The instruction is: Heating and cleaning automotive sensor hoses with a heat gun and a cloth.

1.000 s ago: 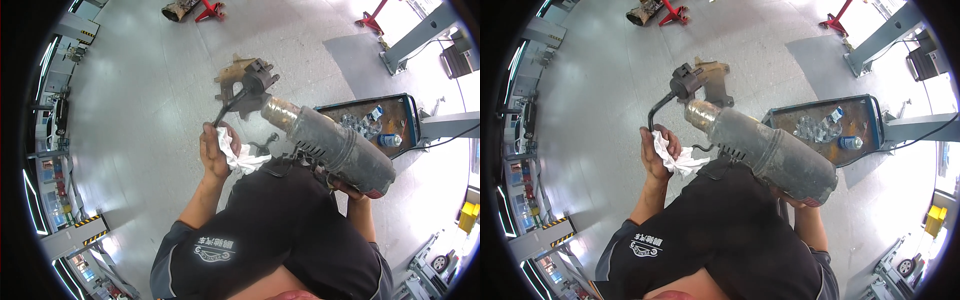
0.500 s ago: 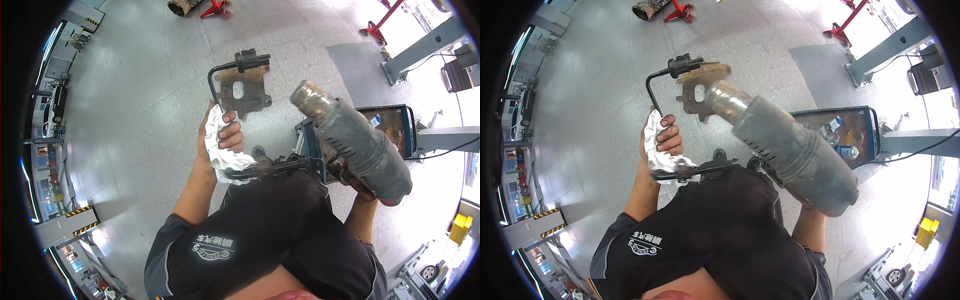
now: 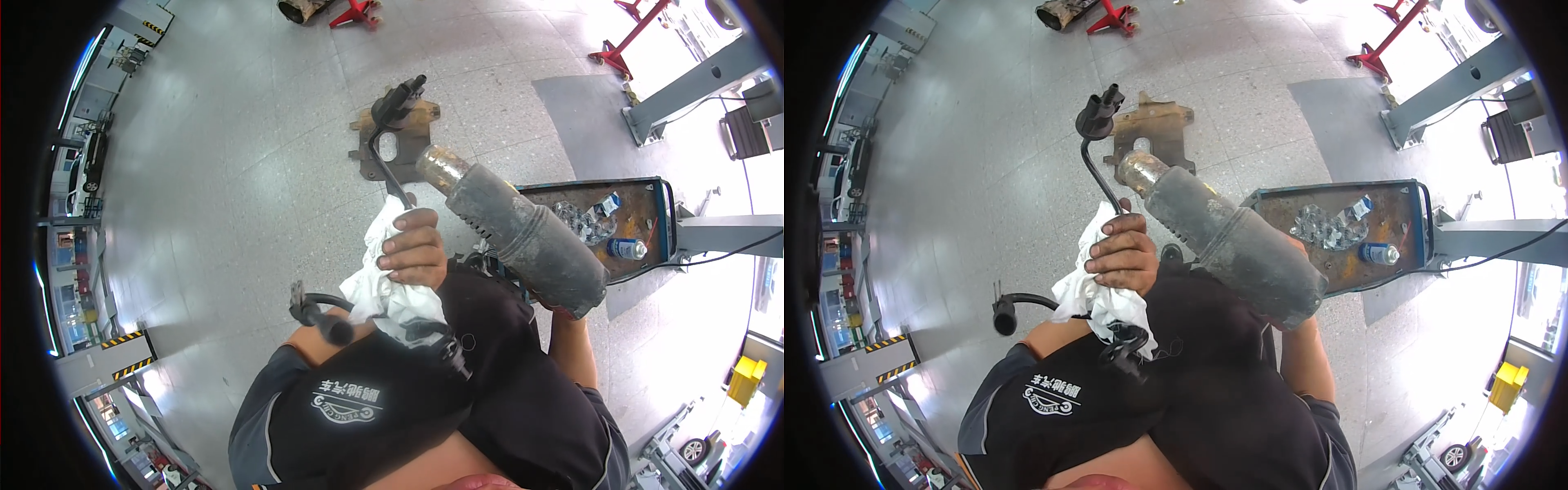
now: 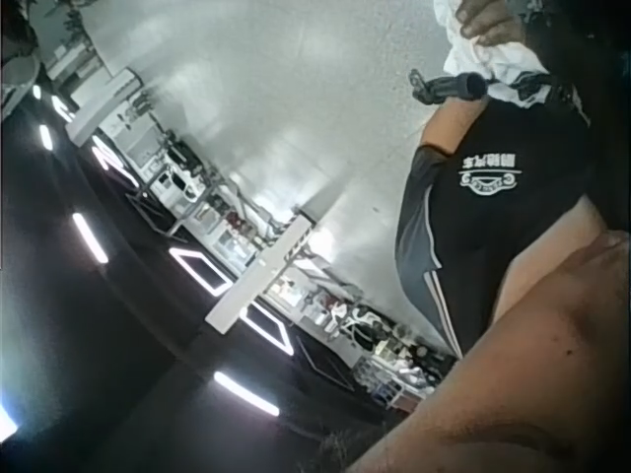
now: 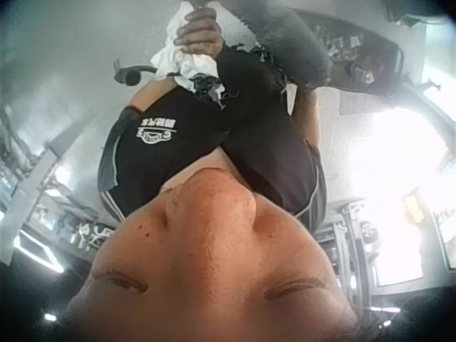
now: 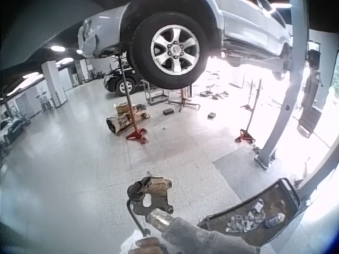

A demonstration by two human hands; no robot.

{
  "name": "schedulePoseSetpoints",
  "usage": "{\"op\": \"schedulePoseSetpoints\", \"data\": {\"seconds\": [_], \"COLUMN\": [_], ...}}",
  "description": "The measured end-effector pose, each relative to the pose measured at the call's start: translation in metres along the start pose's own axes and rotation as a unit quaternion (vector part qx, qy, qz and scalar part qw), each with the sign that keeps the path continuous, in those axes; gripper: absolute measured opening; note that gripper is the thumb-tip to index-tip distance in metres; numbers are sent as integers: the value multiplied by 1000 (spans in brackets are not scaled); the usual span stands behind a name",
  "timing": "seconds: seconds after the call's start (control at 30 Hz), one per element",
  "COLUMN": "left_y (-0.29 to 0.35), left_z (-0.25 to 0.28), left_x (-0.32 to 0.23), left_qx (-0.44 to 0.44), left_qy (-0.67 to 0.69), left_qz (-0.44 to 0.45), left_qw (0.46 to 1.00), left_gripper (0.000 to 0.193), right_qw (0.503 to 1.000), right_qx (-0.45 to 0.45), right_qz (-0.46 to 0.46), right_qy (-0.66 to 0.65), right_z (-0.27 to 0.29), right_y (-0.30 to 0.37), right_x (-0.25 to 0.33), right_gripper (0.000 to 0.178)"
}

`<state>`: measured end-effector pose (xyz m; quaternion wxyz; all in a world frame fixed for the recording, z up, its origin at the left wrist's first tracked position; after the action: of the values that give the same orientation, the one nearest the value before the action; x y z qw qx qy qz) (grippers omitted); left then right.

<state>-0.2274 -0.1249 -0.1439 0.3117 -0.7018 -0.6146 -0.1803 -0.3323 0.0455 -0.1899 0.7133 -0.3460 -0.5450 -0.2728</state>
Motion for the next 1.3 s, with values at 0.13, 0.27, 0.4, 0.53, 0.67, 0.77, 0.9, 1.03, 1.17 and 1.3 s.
{"op": "schedulePoseSetpoints", "data": {"seconds": [0.13, 0.27, 0.4, 0.53, 0.67, 0.77, 0.9, 1.03, 1.17, 1.3], "left_y": [0, 2, 0, -8, -1, 8, 18, -21, 13, 20], "left_z": [4, 10, 12, 11, 18, 37, 38, 68, 67, 26], "left_x": [15, 20, 25, 31, 16, -18, -15, -43, -33, -58], "left_qx": [80, 103, 143, 255, 207, 141, 60, -40, -132, -192], "left_qy": [22, 8, -23, -107, -29, -50, -198, -429, -620, -773], "left_qz": [99, 137, 208, 262, 360, 383, 371, 306, 249, 169], "left_qw": [992, 985, 967, 924, 909, 911, 905, 849, 733, 580], "left_gripper": [40, 15, 9, 18, 35, 32, 31, 28, 26, 23], "right_qw": [982, 973, 972, 970, 965, 965, 963, 954, 948, 947], "right_qx": [58, 67, 61, 59, 62, 66, 62, 76, 71, 82], "right_qz": [-102, -135, -136, -144, -158, -158, -154, -151, -149, -144], "right_qy": [-151, -178, -180, -186, -200, -199, -211, -248, -273, -275], "right_z": [-24, -30, -26, -17, 12, 21, 32, 68, 12, -11], "right_y": [-13, -19, -18, -11, 12, 26, 42, 94, 104, 87], "right_x": [-3, 2, -1, -8, -26, -27, -34, -68, -53, -39], "right_gripper": [46, 34, 34, 34, 34, 33, 33, 33, 33, 33]}}
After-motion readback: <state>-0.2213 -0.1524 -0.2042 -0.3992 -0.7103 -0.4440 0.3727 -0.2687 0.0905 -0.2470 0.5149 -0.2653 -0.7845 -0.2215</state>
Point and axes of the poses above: each hand's wrist, its own y-axis away from the middle knuckle, its own z-axis out of the back of the hand, x = y × z, the point moved 8 cm from there along -y, towards the middle knuckle, and after that the axes turned 3 degrees about -x, right-handed, at the moved point
